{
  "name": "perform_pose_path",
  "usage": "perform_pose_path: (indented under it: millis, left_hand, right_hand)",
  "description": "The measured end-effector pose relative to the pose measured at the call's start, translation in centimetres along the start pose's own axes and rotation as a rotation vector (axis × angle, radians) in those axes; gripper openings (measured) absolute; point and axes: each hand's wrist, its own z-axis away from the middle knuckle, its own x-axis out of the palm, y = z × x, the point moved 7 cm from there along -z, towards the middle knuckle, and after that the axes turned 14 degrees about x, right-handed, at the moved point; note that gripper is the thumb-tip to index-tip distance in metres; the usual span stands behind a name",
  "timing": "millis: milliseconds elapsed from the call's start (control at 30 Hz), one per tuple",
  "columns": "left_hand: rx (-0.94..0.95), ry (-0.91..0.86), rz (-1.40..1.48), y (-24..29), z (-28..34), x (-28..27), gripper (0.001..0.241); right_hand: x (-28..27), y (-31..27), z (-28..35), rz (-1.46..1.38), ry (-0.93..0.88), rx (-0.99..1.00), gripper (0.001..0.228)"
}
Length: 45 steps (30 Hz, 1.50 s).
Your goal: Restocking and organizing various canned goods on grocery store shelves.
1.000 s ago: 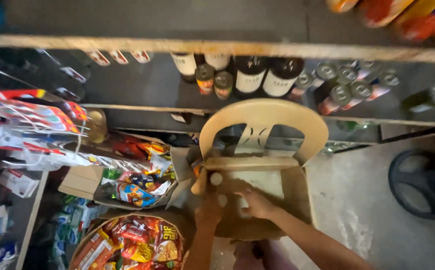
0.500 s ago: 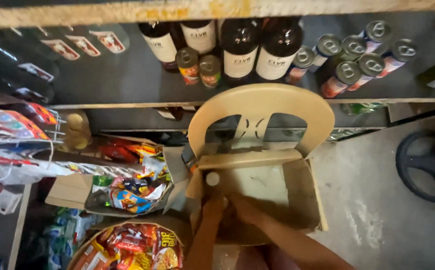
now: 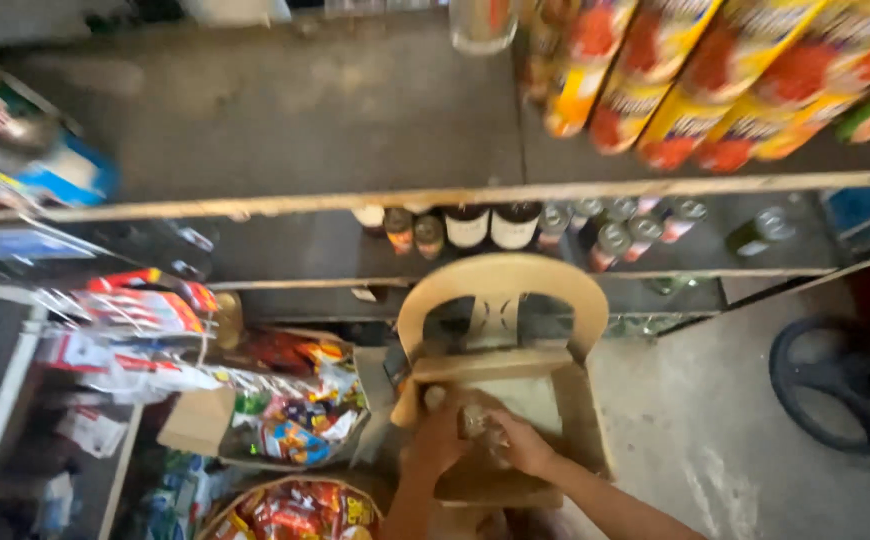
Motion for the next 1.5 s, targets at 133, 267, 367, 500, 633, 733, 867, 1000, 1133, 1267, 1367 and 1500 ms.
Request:
perform_pose_path:
  millis: [133, 267, 367, 500, 633, 733, 867, 1000, 1133, 1267, 1367, 1500]
  left_hand:
    - [0.079, 0.066, 0.11, 5.0, -1.0, -6.9, 0.072]
    - [0.082, 0.158, 0.219, 12.8, -1.8, -18.1, 0.072]
    - [0.249, 0.257, 0.305, 18.2, -1.2, -24.8, 0.07]
    - [0.176, 0.244, 0.262, 22.6, -1.9, -32.1, 0.063]
    - [0.441, 0.458, 0.608, 25.0, -3.1, -39.2, 0.067]
    - [0.501, 0.512, 0.511, 27.6, -2.3, -44.5, 0.065]
    - [0.616, 0.589, 0.544, 28.0, -3.6, -49.9, 0.07]
    - [0.702, 0.744, 0.566, 26.3, -5.9, -53.8, 0.069]
    - [0.859, 1.003, 0.54, 27.1, -5.2, -58.4, 0.057]
    - [1.029, 1.036, 0.616, 30.4, -3.7, -63.0, 0.046]
    - [0.925, 1.142, 0.219, 31.6, -3.2, -65.8, 0.043]
    - [0.844, 1.163, 0.145, 29.5, -5.2, -67.1, 0.041]
  right_hand:
    - [8.0, -6.3, 12.9, 1.057, 0.186, -0.783, 0.062]
    - [14.2, -11.8, 23.5, 0.945, -0.254, -0.869, 0.06]
    - [20.1, -14.7, 31.4, 1.04, -0.014, -0.963, 0.051]
    - [28.0, -16.0, 39.4, 0.922, -0.166, -1.015, 0.058]
    - [34.1, -18.8, 44.9, 0.969, 0.071, -1.257, 0.058]
    - [39.2, -18.6, 49.1, 0.916, -0.042, -1.326, 0.058]
    - [45.3, -20.7, 52.5, 0.853, -0.086, -1.437, 0.056]
    - [51.6, -21.1, 57.6, 0.891, -0.046, -1.569, 0.058]
    - [55.6, -22.9, 60.4, 0.794, 0.151, -1.803, 0.053]
    - [60.9, -23.3, 64.7, 0.773, 0.257, -1.879, 0.046]
    - [63.4, -24.6, 64.9, 0.81, 0.381, -1.849, 0.05]
    - [64.0, -25.1, 63.0, 0.876, 0.604, -2.401, 0.046]
